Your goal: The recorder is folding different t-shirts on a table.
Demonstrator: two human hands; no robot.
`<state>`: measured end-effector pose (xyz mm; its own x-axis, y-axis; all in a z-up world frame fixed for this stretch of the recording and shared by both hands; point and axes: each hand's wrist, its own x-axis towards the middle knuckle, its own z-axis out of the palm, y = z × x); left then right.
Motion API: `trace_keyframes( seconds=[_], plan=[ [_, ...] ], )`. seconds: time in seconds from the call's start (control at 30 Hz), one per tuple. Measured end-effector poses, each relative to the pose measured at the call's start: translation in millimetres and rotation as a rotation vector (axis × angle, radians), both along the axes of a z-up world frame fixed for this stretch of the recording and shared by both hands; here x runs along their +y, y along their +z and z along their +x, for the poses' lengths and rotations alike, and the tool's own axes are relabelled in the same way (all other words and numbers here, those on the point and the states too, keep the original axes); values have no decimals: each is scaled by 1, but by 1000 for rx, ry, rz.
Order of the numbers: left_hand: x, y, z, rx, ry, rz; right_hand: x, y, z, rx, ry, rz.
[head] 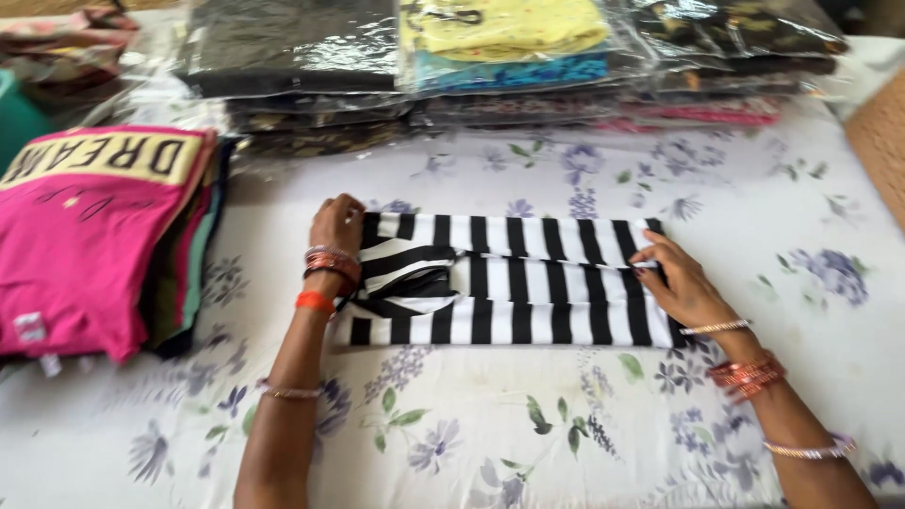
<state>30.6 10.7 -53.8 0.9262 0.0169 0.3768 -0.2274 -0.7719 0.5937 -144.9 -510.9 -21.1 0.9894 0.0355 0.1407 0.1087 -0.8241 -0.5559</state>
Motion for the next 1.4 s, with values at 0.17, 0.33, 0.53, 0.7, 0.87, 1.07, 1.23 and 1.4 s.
trace_keyframes(
  seconds=[0.17, 0.33, 0.53, 0.7, 0.87, 1.07, 1.23, 1.4],
  plan=[
    [-18, 26, -17, -249, 14, 215, -1, 10, 0, -30, 47, -233],
    [-44, 32, -23, 6, -284, 92, 24, 26, 11, -243, -87, -202],
    [-76, 11, -44, 100, -545, 444, 94, 9, 36, 5, 369, -384],
    [-69, 40, -54, 279, -411, 672, 56, 18, 70, 281, 161, -545],
    [-64, 47, -49, 383, -223, 648, -15, -25, 88, 209, 4, -466],
    [-73, 45, -56, 73, -169, 644, -5, -9, 66, 192, -12, -429],
    [-86, 72, -76, 267, -695, 226, 24, 28, 4, -36, 129, -421],
    [-62, 71, -66, 294, -664, 215, 31, 20, -21, -135, 309, -314]
  ],
)
